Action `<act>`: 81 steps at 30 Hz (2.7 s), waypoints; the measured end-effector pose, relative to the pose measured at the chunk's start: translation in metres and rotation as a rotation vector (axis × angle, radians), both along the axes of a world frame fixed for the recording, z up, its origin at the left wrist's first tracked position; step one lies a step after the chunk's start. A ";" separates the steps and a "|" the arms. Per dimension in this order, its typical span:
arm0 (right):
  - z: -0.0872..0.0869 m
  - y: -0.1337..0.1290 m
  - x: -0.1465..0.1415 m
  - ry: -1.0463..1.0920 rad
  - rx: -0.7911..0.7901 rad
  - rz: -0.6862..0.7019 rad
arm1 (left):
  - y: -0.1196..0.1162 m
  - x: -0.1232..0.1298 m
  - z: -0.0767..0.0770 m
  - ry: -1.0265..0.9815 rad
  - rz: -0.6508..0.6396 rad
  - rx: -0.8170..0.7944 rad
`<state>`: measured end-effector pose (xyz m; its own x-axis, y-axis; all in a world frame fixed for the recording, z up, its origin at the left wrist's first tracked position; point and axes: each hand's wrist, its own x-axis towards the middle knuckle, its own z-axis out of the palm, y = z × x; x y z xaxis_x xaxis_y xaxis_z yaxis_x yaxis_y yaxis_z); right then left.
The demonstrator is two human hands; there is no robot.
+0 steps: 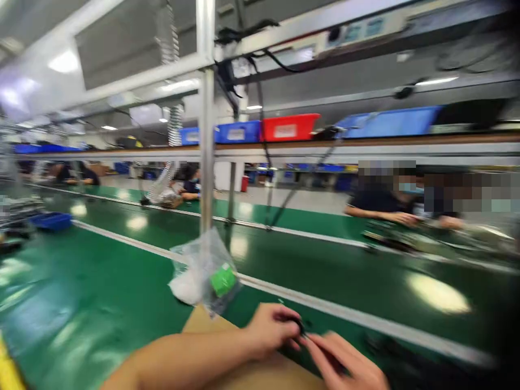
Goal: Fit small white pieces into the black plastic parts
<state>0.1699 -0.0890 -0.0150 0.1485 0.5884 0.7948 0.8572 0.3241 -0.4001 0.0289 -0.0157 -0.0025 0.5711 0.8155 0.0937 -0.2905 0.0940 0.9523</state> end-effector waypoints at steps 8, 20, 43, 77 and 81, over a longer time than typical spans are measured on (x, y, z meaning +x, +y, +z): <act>0.007 -0.022 0.016 0.092 -0.147 0.163 | 0.008 -0.003 -0.028 -0.038 -0.234 -0.132; 0.002 -0.024 0.014 0.097 -0.195 0.130 | 0.003 -0.006 -0.020 0.008 -0.240 -0.087; 0.006 -0.024 0.015 0.129 -0.297 0.041 | 0.005 -0.006 -0.023 0.123 -0.095 0.220; 0.034 -0.038 0.051 -0.319 -0.748 -0.537 | 0.036 -0.021 -0.028 0.632 0.225 0.973; 0.015 -0.028 0.032 -0.317 -0.724 -0.295 | 0.046 -0.022 -0.031 0.721 0.214 1.004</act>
<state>0.2021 -0.1165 -0.0002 0.2094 0.9409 0.2663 0.9734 -0.1746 -0.1486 0.0070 0.0302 -0.0338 0.6157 0.6480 0.4483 0.4058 -0.7485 0.5245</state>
